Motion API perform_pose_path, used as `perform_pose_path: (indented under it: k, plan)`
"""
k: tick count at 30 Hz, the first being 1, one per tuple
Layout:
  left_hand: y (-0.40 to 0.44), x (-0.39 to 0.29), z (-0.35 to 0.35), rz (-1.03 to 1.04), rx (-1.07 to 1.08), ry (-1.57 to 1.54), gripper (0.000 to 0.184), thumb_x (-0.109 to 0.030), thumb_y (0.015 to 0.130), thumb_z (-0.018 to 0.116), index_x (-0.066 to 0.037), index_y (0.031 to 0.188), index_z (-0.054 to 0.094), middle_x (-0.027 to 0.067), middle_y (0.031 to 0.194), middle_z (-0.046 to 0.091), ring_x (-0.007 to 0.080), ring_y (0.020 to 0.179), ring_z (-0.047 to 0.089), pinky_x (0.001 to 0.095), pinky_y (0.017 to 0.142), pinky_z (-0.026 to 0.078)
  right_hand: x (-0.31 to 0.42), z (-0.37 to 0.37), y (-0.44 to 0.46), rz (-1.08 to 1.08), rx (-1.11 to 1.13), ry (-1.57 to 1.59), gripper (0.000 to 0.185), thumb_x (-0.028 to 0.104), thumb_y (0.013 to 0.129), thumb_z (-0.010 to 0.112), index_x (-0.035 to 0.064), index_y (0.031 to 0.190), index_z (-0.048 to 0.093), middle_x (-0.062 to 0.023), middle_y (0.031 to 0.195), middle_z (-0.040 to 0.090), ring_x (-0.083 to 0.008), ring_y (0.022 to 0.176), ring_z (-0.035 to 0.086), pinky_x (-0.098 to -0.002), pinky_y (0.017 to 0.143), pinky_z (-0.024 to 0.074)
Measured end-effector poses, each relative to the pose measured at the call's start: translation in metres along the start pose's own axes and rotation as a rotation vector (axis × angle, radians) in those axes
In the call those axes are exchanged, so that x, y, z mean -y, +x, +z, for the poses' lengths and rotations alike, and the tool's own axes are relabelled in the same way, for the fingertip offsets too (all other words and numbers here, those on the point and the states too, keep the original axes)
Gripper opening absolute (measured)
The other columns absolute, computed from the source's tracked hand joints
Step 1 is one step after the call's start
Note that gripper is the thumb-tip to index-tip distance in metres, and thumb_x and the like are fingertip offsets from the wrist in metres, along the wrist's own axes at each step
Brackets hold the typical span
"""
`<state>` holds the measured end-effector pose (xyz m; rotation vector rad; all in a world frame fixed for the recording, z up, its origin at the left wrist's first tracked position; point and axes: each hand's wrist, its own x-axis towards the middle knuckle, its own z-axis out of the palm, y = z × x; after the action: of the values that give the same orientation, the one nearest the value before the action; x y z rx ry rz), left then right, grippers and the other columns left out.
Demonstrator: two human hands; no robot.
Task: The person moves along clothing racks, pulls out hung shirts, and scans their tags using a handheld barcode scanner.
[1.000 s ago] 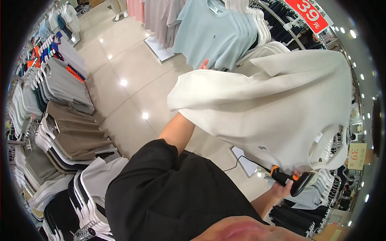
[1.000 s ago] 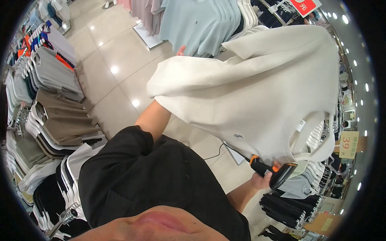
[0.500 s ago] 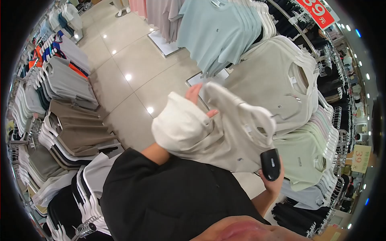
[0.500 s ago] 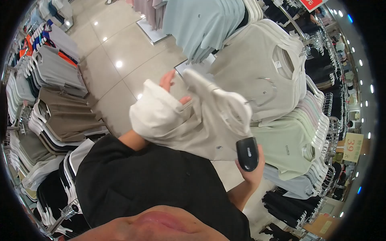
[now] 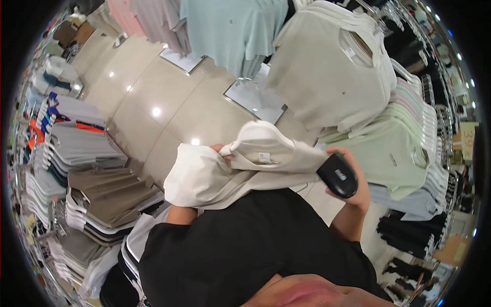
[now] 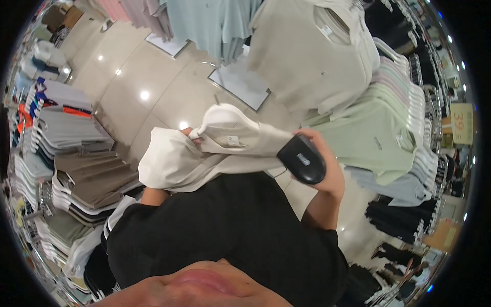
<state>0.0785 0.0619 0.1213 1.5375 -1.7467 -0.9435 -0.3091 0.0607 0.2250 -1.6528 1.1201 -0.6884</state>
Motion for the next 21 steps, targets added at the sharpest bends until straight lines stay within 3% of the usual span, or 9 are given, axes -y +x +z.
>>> perform_pose_path:
  k: [1,4,6,8,9,11,15,18,21]
  plan:
    - [-0.003,-0.002,0.003,-0.066,0.011,-0.031,0.049,-0.037,0.095,0.076,-0.001,0.128,0.068,0.0155,0.116,0.073,0.0315,0.111,0.067,0.0422,0.094,0.052,-0.01,-0.003,-0.004,-0.113,-0.083,0.054,0.085,0.014,0.066,0.093,-0.0022,0.14,0.054,-0.0097,0.133,0.059,-0.0167,0.109,0.06,-0.0295,0.097,0.0471]
    - [-0.014,-0.006,0.007,-0.294,0.008,-0.116,0.044,-0.035,0.098,0.073,0.0,0.124,0.069,0.0149,0.112,0.075,0.031,0.108,0.069,0.041,0.091,0.053,-0.046,-0.016,-0.018,-0.247,-0.237,0.026,0.069,0.016,0.079,0.083,-0.0023,0.139,0.055,-0.0114,0.128,0.063,-0.0206,0.109,0.064,-0.0342,0.097,0.049]
    - [-0.016,-0.013,0.005,-0.375,-0.015,-0.135,0.043,-0.034,0.099,0.072,0.001,0.123,0.07,0.0147,0.11,0.075,0.0308,0.107,0.07,0.0406,0.09,0.053,-0.062,-0.01,-0.025,-0.227,-0.317,0.252,0.051,0.01,0.087,0.073,-0.0024,0.134,0.061,-0.0124,0.109,0.067,-0.0214,0.097,0.065,-0.0398,0.091,0.0521]
    - [-0.011,-0.028,0.008,-0.328,-0.249,-0.217,0.034,-0.03,0.103,0.067,0.001,0.116,0.072,0.0144,0.097,0.075,0.0265,0.089,0.069,0.0385,0.08,0.053,-0.073,-0.005,-0.027,-0.106,-0.407,0.292,0.052,0.016,0.093,0.072,-0.0058,0.137,0.056,-0.0085,0.099,0.065,-0.0198,0.092,0.064,-0.036,0.08,0.0519]
    - [-0.009,-0.027,0.009,-0.327,-0.259,-0.215,0.034,-0.03,0.103,0.067,0.001,0.116,0.072,0.0144,0.097,0.075,0.0265,0.089,0.069,0.0385,0.08,0.053,-0.074,-0.003,-0.026,-0.113,-0.401,0.294,0.052,0.016,0.093,0.072,-0.0058,0.137,0.056,-0.0085,0.099,0.065,-0.0198,0.092,0.064,-0.036,0.08,0.0519]
    - [-0.002,-0.026,0.008,-0.36,-0.299,-0.146,0.033,-0.029,0.103,0.066,0.001,0.116,0.071,0.0147,0.097,0.075,0.0266,0.09,0.07,0.0383,0.08,0.053,-0.076,0.001,-0.028,0.161,-0.429,0.214,0.05,0.01,0.093,0.073,-0.0054,0.137,0.056,-0.0048,0.092,0.064,-0.0152,0.084,0.062,-0.0309,0.077,0.0498]
    - [0.006,-0.035,0.003,-0.337,-0.301,-0.115,0.037,-0.032,0.103,0.066,0.001,0.117,0.071,0.0152,0.097,0.075,0.0271,0.09,0.07,0.0391,0.08,0.053,-0.083,0.011,-0.029,0.195,-0.369,0.199,0.034,0.005,0.088,0.078,-0.0007,0.119,0.065,-0.0008,0.09,0.065,-0.0102,0.081,0.061,-0.0264,0.073,0.0488]
    - [0.011,-0.055,-0.006,-0.318,-0.285,-0.079,0.041,-0.036,0.103,0.065,0.001,0.118,0.071,0.0158,0.097,0.075,0.0276,0.091,0.07,0.0399,0.08,0.053,-0.084,0.019,-0.032,0.214,-0.445,0.176,0.025,0.003,0.087,0.078,0.0011,0.109,0.067,-0.0001,0.092,0.066,-0.0096,0.082,0.061,-0.0267,0.072,0.0494]
    - [0.013,-0.072,-0.013,-0.309,-0.264,-0.057,0.043,-0.039,0.104,0.065,0.001,0.119,0.071,0.0162,0.097,0.075,0.0279,0.092,0.069,0.0405,0.081,0.053,-0.082,0.019,-0.035,0.218,-0.428,0.158,0.022,0.002,0.087,0.078,0.0009,0.106,0.068,0.0006,0.092,0.066,-0.0084,0.082,0.059,-0.0258,0.073,0.0489]
